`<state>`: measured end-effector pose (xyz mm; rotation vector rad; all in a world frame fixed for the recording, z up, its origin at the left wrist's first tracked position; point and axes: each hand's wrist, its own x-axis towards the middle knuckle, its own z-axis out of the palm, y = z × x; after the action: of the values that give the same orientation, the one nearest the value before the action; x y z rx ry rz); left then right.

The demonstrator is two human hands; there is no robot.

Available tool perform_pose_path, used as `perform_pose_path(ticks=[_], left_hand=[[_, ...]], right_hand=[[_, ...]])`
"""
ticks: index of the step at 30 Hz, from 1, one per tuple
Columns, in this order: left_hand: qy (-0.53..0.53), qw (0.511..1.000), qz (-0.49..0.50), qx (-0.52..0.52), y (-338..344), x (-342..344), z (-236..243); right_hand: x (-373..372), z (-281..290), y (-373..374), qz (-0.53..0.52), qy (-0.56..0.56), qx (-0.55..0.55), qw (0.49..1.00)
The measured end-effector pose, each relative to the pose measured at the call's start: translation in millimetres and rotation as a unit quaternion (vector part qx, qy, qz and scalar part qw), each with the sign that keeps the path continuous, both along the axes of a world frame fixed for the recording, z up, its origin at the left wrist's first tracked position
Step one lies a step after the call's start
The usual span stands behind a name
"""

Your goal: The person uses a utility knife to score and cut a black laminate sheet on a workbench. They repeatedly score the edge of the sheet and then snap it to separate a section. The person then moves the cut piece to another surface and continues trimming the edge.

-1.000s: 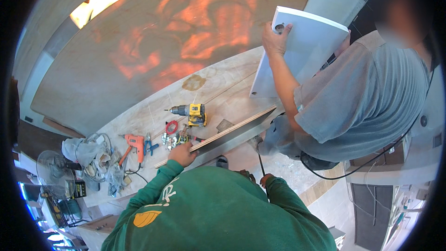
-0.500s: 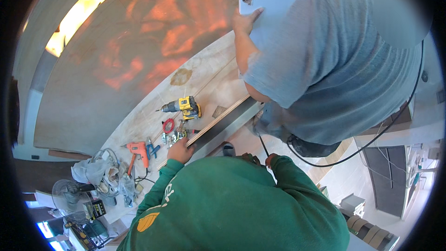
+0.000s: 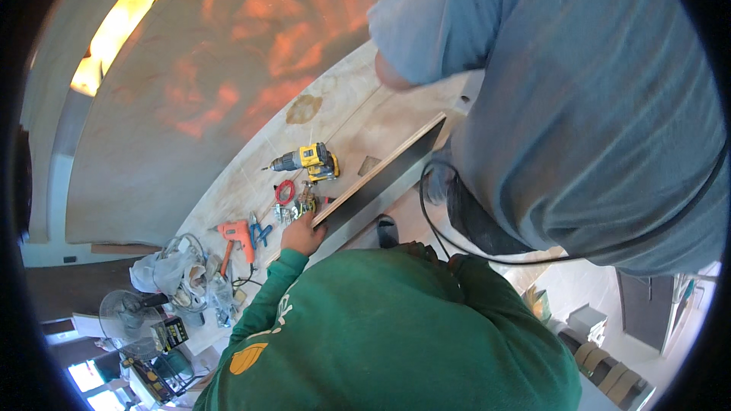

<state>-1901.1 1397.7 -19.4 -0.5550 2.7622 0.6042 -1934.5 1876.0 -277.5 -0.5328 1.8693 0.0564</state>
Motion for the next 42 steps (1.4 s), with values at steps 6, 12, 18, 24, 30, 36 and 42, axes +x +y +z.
perform_pose_path(ticks=[6, 12, 18, 24, 30, 36, 42], left_hand=[[0.001, 1.0, -0.021, 0.006, -3.0, -8.2, -6.4], [0.036, 0.999, -0.03, 0.005, -9.5, -10.5, -4.0], [0.028, 0.998, -0.048, 0.005, -22.6, -8.2, -8.7], [0.114, 0.988, -0.099, 0.004, -23.2, -1.2, -15.0], [0.045, 0.993, -0.101, -0.039, -18.9, -18.7, -19.8], [0.112, 0.988, -0.063, -0.085, -5.0, -50.7, -16.5], [0.075, 0.995, -0.048, -0.049, 22.2, -70.1, 10.0]], right_hand=[[31.9, 38.7, -7.2, -0.4, -0.161, 0.115, 0.895], [57.4, 33.4, -6.1, -0.249, -0.139, 0.105, 0.953], [72.8, 81.9, -32.9, -0.385, -0.049, 0.096, 0.916], [92.2, 109.4, -18.2, -0.405, 0.016, 0.113, 0.907], [80.7, 98.0, 9.0, -0.212, 0.064, 0.073, 0.972], [13.0, 64.2, 59.4, -0.419, 0.068, 0.087, 0.901], [-57.1, -2.7, 143.8, -0.426, 0.2, 0.038, 0.882]])
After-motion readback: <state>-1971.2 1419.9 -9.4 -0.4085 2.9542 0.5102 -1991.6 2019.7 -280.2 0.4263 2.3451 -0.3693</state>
